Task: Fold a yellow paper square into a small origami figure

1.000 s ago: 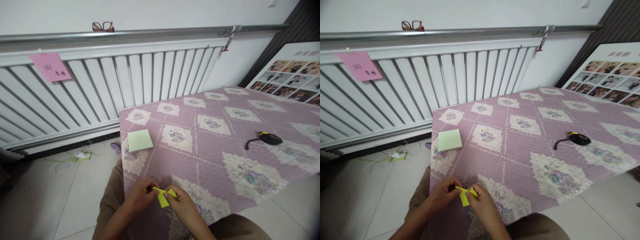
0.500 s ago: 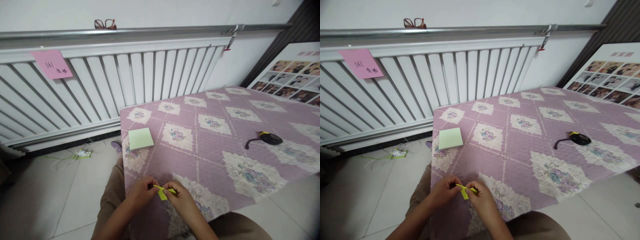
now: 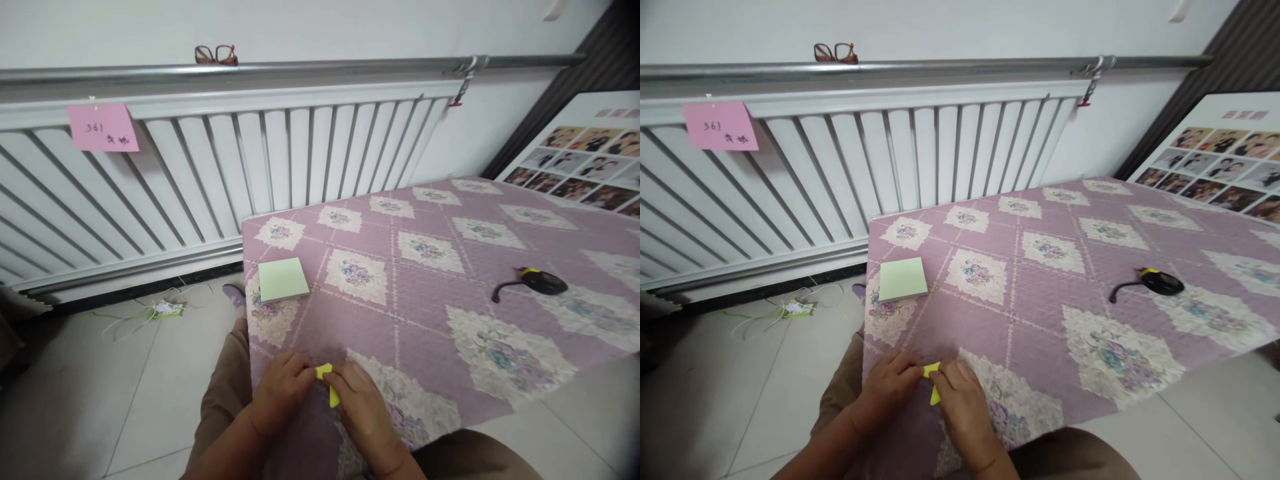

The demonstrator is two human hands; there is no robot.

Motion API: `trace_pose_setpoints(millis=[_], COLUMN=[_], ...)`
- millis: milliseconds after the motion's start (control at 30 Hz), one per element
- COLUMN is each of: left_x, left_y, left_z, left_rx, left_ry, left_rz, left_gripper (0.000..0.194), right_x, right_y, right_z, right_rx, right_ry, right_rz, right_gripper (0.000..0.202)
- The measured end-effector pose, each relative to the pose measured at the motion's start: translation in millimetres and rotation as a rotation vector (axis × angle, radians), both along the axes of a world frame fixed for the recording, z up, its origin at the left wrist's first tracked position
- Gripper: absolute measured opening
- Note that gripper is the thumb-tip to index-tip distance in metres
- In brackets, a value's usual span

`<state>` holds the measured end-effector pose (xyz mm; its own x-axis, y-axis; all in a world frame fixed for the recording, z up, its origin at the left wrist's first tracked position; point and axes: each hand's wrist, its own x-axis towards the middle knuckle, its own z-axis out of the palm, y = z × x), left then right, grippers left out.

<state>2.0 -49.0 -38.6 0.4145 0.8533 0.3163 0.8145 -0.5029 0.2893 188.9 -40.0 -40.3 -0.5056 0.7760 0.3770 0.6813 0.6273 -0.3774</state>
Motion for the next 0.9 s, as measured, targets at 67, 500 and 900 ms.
trace_pose_setpoints(millis=[67,500,900], left_x=[-2,-3,-7], left_y=[-4,-20,-27], left_z=[-5.9,-19.5,-20.1], left_rx=[0.027,0.02,-0.001], left_ry=[0.064,0.149,0.18], left_rz=[-0.017,-0.075,-0.108], left_gripper=[0.029,0.01,0.028], right_x=[-1,22,15], right_y=[-3,-29,-33], right_z=[-5.4,-13.9,-9.3], right_rx=[0.013,-0.259,-0.283], right_ry=[-0.051,-0.131,-0.204], right_rz=[0.009,0.085,0.01], right_gripper=[0.019,0.056,0.064])
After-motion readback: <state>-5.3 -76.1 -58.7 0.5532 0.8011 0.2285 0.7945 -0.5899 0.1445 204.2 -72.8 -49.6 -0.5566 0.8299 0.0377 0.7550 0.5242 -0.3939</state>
